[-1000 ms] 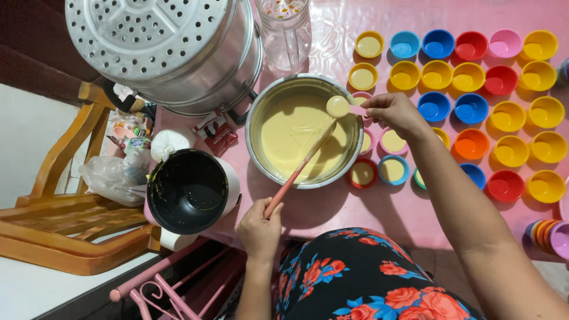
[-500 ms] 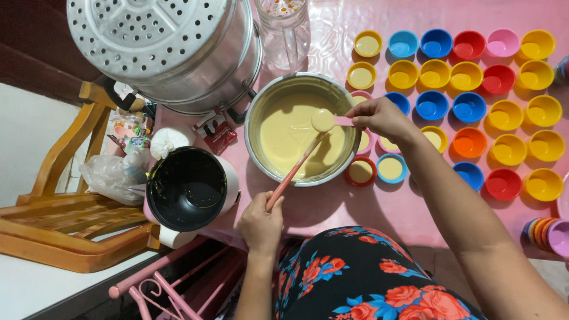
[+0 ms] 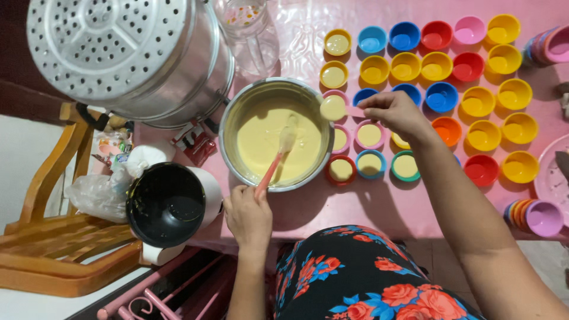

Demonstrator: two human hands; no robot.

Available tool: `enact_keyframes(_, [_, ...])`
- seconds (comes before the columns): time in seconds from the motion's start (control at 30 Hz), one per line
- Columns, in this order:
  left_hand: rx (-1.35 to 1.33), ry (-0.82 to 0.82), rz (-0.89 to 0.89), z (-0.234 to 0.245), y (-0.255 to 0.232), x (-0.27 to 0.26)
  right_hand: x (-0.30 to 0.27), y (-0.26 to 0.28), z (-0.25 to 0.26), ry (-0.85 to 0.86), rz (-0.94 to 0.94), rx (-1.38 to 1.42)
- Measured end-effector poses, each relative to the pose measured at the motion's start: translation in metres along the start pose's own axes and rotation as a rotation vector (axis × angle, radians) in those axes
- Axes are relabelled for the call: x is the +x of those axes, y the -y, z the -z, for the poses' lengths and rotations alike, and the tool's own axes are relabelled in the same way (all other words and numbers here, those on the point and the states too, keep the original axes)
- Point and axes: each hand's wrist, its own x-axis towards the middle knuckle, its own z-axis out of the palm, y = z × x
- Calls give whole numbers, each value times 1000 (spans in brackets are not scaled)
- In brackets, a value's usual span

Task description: The person scoops yellow batter from a large metal bowl using a pink ladle and pours it into many small colorful bowls arranged on a pink tablecloth. The person repeats this action across multiple bowls, filling them one by one.

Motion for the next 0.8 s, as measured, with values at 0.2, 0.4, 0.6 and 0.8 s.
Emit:
enact_keyframes(0.2, [-173,-229,-364,-2,-50,9,2,-18,43,-111,9,84])
enact_keyframes(0.4, [-301,-358,-563,-58,-100,9,3,-39,60,-218,82,-242])
enact_keyframes(0.6, [-257,-441,-591,-62,-117,13,29,-117,67,-415,24,-502])
enact_keyframes(0.8, [-242,-318,-600,-56,-127,-13,25,-129,57,-486,371,-634])
